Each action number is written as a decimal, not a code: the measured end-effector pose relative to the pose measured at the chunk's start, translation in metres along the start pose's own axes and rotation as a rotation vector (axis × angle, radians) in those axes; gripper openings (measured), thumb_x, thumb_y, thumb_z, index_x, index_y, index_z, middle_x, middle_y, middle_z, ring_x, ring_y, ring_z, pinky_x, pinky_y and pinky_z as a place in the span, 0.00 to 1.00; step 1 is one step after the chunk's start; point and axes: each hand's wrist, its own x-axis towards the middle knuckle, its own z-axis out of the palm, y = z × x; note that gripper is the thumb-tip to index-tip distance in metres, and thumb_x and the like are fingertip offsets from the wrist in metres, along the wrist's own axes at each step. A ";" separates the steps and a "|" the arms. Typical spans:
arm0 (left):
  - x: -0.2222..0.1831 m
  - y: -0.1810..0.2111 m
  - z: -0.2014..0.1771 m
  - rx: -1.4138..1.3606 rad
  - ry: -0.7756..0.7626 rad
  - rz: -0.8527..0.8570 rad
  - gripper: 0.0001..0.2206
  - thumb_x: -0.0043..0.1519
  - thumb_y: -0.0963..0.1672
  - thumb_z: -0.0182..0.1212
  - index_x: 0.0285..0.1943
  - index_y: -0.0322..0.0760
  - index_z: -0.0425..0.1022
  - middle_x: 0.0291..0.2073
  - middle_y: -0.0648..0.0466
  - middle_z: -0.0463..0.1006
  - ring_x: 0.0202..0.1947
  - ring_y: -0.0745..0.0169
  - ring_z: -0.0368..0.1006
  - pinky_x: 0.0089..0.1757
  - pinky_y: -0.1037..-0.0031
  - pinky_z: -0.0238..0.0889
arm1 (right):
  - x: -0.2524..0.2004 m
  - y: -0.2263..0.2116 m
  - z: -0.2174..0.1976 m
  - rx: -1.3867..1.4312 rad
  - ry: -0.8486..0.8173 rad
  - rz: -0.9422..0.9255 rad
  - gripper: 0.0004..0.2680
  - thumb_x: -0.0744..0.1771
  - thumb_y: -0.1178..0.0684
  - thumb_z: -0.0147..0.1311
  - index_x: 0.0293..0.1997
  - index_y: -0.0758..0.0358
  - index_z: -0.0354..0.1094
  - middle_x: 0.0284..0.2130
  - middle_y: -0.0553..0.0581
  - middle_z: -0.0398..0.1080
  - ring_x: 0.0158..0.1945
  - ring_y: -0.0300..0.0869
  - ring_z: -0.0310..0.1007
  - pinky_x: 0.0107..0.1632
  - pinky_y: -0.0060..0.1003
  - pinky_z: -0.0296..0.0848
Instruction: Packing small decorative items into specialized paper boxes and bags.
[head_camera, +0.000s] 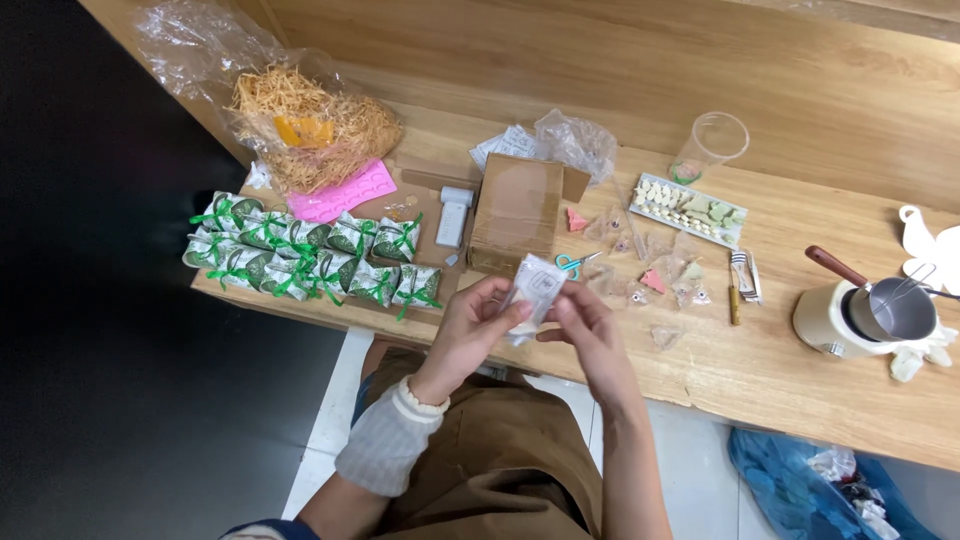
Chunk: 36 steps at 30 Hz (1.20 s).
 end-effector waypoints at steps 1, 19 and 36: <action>0.000 -0.003 0.001 0.003 0.005 0.032 0.10 0.64 0.40 0.65 0.52 0.29 0.75 0.39 0.56 0.81 0.38 0.75 0.75 0.40 0.81 0.69 | 0.001 0.007 0.003 -0.029 -0.021 0.014 0.11 0.69 0.49 0.51 0.52 0.63 0.71 0.42 0.54 0.76 0.42 0.37 0.76 0.46 0.34 0.76; -0.016 0.016 0.021 0.035 -0.098 0.125 0.33 0.62 0.37 0.67 0.77 0.34 0.56 0.42 0.55 0.76 0.43 0.73 0.73 0.45 0.80 0.69 | 0.009 0.011 0.019 0.251 0.187 0.066 0.05 0.69 0.57 0.52 0.40 0.67 0.73 0.31 0.54 0.76 0.30 0.34 0.71 0.34 0.28 0.69; 0.005 -0.018 -0.011 0.386 0.294 0.250 0.21 0.58 0.41 0.73 0.58 0.30 0.73 0.43 0.53 0.75 0.40 0.68 0.73 0.39 0.77 0.71 | 0.005 0.030 0.027 -0.002 -0.105 -0.085 0.18 0.66 0.62 0.59 0.63 0.71 0.66 0.51 0.56 0.75 0.53 0.37 0.73 0.57 0.34 0.73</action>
